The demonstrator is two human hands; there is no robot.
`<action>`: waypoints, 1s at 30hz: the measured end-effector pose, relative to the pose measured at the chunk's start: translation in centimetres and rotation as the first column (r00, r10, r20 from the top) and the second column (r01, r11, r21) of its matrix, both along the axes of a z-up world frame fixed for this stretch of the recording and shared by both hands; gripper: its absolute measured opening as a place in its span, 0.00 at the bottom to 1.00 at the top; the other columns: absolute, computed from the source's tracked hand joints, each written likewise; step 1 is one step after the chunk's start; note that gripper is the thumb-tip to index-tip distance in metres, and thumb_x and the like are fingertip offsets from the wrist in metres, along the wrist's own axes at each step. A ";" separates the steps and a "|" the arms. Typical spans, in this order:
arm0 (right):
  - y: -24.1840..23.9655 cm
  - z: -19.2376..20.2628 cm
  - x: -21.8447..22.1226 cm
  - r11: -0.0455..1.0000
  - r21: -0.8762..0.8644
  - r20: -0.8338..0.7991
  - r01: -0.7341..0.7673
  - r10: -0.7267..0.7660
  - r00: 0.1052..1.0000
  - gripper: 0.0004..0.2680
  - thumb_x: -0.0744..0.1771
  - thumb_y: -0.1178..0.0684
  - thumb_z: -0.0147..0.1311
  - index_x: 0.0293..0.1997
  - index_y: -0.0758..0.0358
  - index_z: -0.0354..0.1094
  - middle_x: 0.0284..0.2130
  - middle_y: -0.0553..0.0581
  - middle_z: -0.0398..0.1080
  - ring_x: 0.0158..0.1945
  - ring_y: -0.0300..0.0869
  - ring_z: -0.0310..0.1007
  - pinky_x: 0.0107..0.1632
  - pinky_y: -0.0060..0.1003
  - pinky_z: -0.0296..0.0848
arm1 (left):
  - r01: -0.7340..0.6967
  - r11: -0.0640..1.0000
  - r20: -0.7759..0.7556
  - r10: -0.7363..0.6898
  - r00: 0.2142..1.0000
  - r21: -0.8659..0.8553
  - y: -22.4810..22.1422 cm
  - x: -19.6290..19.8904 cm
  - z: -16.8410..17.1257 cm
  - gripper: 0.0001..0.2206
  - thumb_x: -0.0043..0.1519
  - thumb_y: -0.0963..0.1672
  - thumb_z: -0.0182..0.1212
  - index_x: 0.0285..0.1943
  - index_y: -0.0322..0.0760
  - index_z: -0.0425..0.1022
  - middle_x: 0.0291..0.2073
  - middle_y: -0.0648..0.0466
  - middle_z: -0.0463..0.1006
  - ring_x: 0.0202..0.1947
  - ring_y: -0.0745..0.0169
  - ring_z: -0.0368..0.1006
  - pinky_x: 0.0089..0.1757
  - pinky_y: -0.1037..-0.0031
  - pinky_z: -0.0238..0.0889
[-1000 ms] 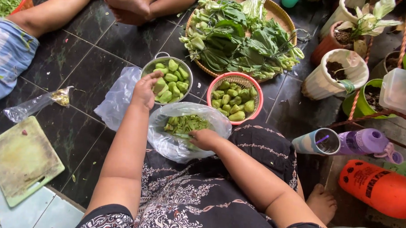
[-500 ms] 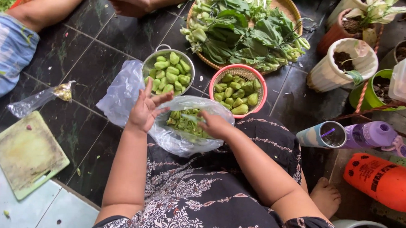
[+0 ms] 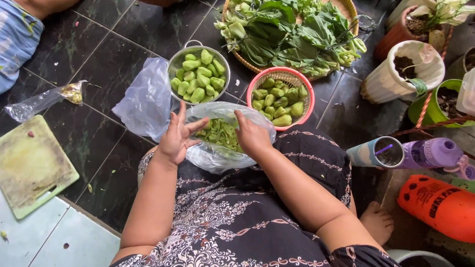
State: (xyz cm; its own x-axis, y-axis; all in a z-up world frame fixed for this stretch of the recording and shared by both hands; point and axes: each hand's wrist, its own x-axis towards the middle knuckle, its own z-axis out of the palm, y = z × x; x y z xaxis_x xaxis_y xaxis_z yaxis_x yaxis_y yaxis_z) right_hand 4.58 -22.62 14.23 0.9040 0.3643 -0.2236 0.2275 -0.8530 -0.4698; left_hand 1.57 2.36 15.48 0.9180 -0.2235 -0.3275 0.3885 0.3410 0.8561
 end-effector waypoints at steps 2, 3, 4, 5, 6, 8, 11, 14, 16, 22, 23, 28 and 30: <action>-0.2 -1.0 0.0 1.000 0.002 -0.013 -0.023 0.023 1.000 0.21 0.69 0.47 0.46 0.71 0.50 0.46 0.46 0.69 0.72 0.49 0.67 0.76 0.52 0.63 0.73 | 0.009 0.998 0.002 -0.010 1.000 0.068 0.2 -0.1 -0.7 0.33 0.66 0.64 0.28 0.80 0.74 0.23 0.72 0.38 0.63 0.75 0.31 0.50 0.59 0.23 0.30; -0.4 -1.5 0.1 0.999 0.005 -0.026 -0.049 0.049 0.998 0.21 0.68 0.45 0.49 0.69 0.49 0.48 0.45 0.66 0.73 0.49 0.65 0.76 0.51 0.62 0.74 | 0.016 0.990 0.004 -0.017 1.000 0.137 0.3 0.0 -1.0 0.31 0.68 0.62 0.30 0.80 0.75 0.27 0.72 0.40 0.64 0.73 0.34 0.57 0.60 0.26 0.39; -0.3 -2.6 0.3 0.999 0.001 -0.026 -0.043 0.043 0.999 0.21 0.68 0.45 0.49 0.69 0.49 0.48 0.45 0.66 0.73 0.49 0.65 0.76 0.51 0.62 0.74 | 0.023 0.991 0.004 -0.023 1.000 0.134 0.2 0.0 -1.6 0.31 0.68 0.62 0.30 0.80 0.75 0.27 0.72 0.40 0.64 0.73 0.34 0.57 0.60 0.26 0.39; -0.3 -3.8 0.6 0.998 0.013 -0.012 -0.068 0.068 0.998 0.21 0.66 0.46 0.53 0.66 0.53 0.52 0.44 0.67 0.73 0.48 0.65 0.77 0.51 0.61 0.75 | -0.070 0.982 0.053 0.062 0.997 0.174 0.1 0.0 -2.1 0.28 0.70 0.57 0.38 0.80 0.66 0.40 0.65 0.40 0.71 0.64 0.40 0.68 0.55 0.46 0.53; -0.3 -5.0 0.7 0.995 0.028 0.000 -0.091 0.091 0.996 0.22 0.64 0.47 0.58 0.63 0.57 0.56 0.43 0.67 0.73 0.47 0.65 0.77 0.50 0.60 0.76 | -0.162 0.964 0.105 0.143 0.984 0.213 0.0 -0.1 -2.7 0.26 0.71 0.53 0.46 0.80 0.57 0.52 0.59 0.40 0.78 0.55 0.46 0.78 0.49 0.66 0.66; 0.0 -8.6 1.5 0.995 0.021 0.011 -0.100 0.100 0.995 0.20 0.62 0.49 0.60 0.57 0.59 0.60 0.42 0.66 0.72 0.45 0.65 0.78 0.48 0.59 0.78 | -0.174 0.959 0.165 0.139 0.976 0.223 -1.0 0.5 -2.5 0.25 0.71 0.51 0.49 0.78 0.52 0.56 0.57 0.42 0.79 0.53 0.52 0.79 0.47 0.70 0.68; 0.9 -12.7 1.5 0.992 -0.056 0.080 -0.112 0.116 0.990 0.15 0.59 0.52 0.64 0.45 0.63 0.66 0.40 0.63 0.70 0.39 0.62 0.79 0.42 0.54 0.80 | -0.147 0.939 0.314 0.045 0.948 0.310 -3.2 2.7 -2.6 0.24 0.70 0.49 0.55 0.76 0.45 0.62 0.54 0.42 0.80 0.51 0.55 0.79 0.49 0.68 0.70; 1.7 -15.7 1.4 0.984 -0.144 0.164 -0.106 0.129 0.978 0.11 0.58 0.53 0.64 0.37 0.65 0.70 0.39 0.61 0.67 0.34 0.59 0.80 0.37 0.50 0.81 | -0.084 0.848 0.408 -0.162 0.899 0.523 -6.6 5.7 -2.0 0.24 0.68 0.49 0.60 0.74 0.49 0.66 0.55 0.46 0.80 0.54 0.55 0.77 0.51 0.63 0.72; 1.8 -16.6 1.4 0.982 -0.161 0.190 -0.100 0.130 0.973 0.10 0.57 0.53 0.63 0.35 0.65 0.72 0.39 0.60 0.67 0.33 0.57 0.80 0.35 0.49 0.81 | -0.060 0.761 0.405 -0.275 0.872 0.646 -8.8 8.3 -3.1 0.22 0.66 0.49 0.63 0.71 0.54 0.70 0.55 0.52 0.81 0.57 0.57 0.76 0.51 0.64 0.74; 1.3 -16.9 1.6 0.948 -0.218 0.294 -0.232 0.290 0.911 0.10 0.57 0.46 0.63 0.33 0.58 0.75 0.27 0.56 0.73 0.33 0.51 0.81 0.37 0.44 0.80 | -0.038 0.098 0.100 -0.773 0.627 0.994 -13.0 14.4 -8.3 0.26 0.60 0.58 0.61 0.63 0.47 0.76 0.46 0.40 0.82 0.51 0.34 0.78 0.52 0.45 0.70; 1.3 -16.3 1.3 0.967 -0.171 0.347 -0.188 0.238 0.907 0.07 0.59 0.49 0.59 0.32 0.57 0.74 0.25 0.56 0.73 0.31 0.50 0.80 0.33 0.45 0.79 | 0.079 0.030 -0.026 -0.781 0.624 0.996 -13.4 14.3 -7.3 0.24 0.62 0.59 0.54 0.54 0.43 0.80 0.43 0.38 0.83 0.52 0.33 0.77 0.53 0.47 0.69; 2.0 -13.9 0.6 0.988 -0.080 0.259 -0.129 0.145 0.955 0.06 0.62 0.53 0.49 0.30 0.59 0.73 0.22 0.55 0.72 0.29 0.52 0.79 0.30 0.49 0.77 | 0.064 -0.167 -0.166 -0.715 0.679 0.984 -15.5 16.7 -5.7 0.20 0.62 0.58 0.51 0.45 0.50 0.85 0.38 0.46 0.85 0.49 0.43 0.80 0.49 0.53 0.72; 2.1 -14.2 0.5 0.988 -0.059 0.246 -0.143 0.153 0.957 0.05 0.61 0.53 0.50 0.28 0.58 0.72 0.22 0.56 0.72 0.28 0.53 0.79 0.30 0.51 0.77 | 0.000 -0.128 -0.090 -0.696 0.712 0.992 -16.7 18.6 -6.3 0.15 0.63 0.52 0.56 0.49 0.46 0.82 0.40 0.46 0.82 0.48 0.40 0.80 0.47 0.51 0.74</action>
